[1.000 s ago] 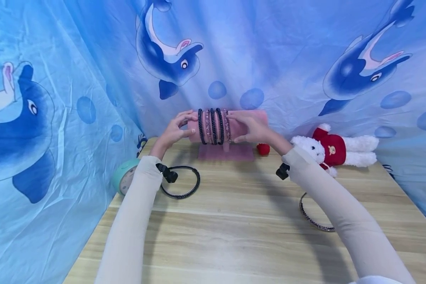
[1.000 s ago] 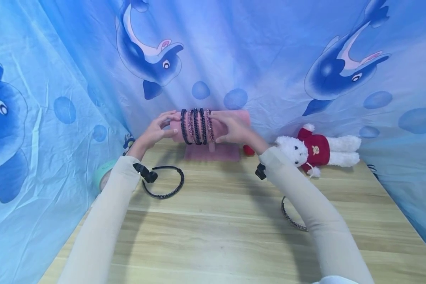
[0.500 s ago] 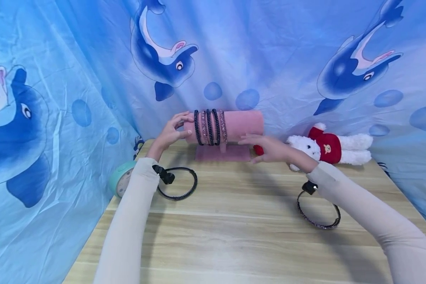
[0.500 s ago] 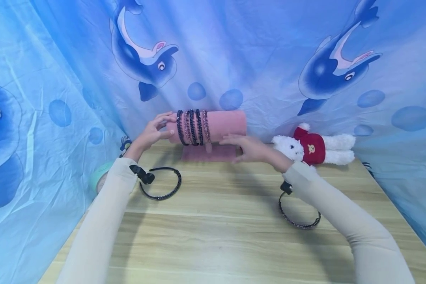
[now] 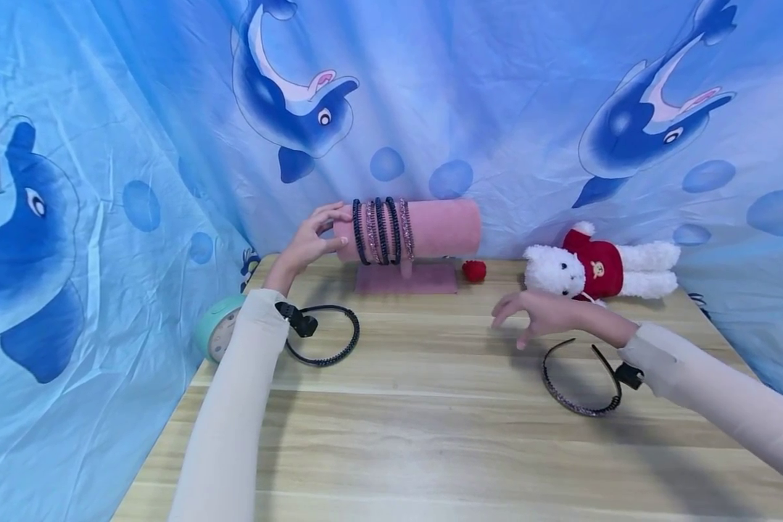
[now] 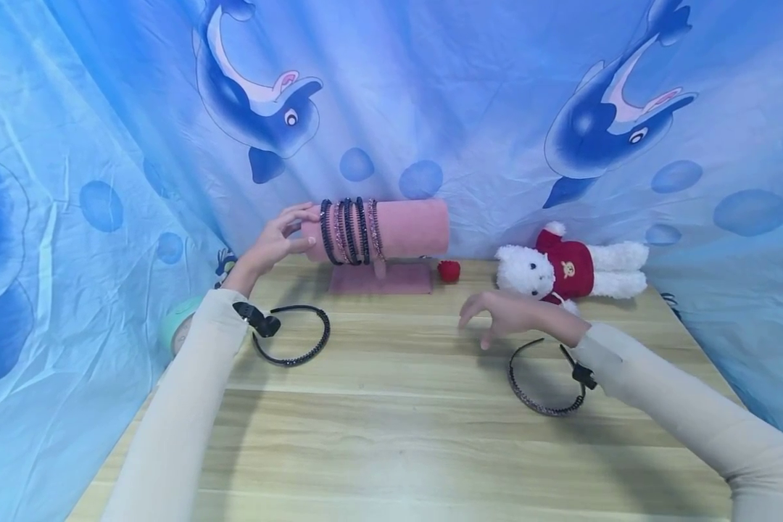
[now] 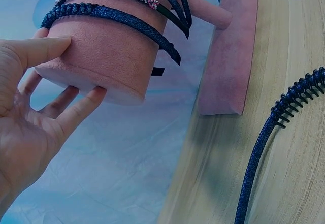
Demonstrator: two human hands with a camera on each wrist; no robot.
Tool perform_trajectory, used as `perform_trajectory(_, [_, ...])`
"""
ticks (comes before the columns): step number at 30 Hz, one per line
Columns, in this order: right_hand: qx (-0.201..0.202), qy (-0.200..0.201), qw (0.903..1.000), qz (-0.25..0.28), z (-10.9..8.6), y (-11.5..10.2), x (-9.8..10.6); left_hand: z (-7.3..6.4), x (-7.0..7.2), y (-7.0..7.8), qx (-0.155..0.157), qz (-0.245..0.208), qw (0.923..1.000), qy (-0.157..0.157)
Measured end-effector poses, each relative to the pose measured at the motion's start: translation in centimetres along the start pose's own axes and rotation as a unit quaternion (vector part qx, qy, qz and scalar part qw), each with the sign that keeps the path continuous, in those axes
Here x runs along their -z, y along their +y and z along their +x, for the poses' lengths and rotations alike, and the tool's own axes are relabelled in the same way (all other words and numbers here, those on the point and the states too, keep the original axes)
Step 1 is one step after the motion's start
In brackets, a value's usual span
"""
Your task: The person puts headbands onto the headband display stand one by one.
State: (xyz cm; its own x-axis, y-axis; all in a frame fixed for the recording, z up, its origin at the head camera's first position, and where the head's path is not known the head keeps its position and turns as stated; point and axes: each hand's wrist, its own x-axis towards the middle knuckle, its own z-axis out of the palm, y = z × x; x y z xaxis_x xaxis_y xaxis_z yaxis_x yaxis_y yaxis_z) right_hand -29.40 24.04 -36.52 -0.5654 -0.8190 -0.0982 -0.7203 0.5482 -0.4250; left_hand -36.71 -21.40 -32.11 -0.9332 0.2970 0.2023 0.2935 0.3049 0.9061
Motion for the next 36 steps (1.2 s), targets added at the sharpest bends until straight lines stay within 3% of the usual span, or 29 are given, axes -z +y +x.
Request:
perform_trajectory(8, [0.01,-0.041,0.9961,0.077,-2.7,1.3,-1.2,-0.1,0.2,-0.1,-0.006,0.005,1.0,-0.001])
perform_trajectory(14, [0.032,-0.048,0.994,0.093,-3.9,1.8,-2.3,0.1,0.3,0.0,-0.002,0.0,1.0,0.0])
perform_trajectory(28, [0.06,-0.03,0.9899,0.125,-4.7,3.2,-4.5,0.2,0.3,-0.1,-0.011,0.002,0.9999,0.001])
perform_trajectory(36, [0.06,-0.001,0.9934,0.098,-4.5,3.5,-5.3,0.2,0.2,-0.1,-0.004,-0.002,1.0,-0.001])
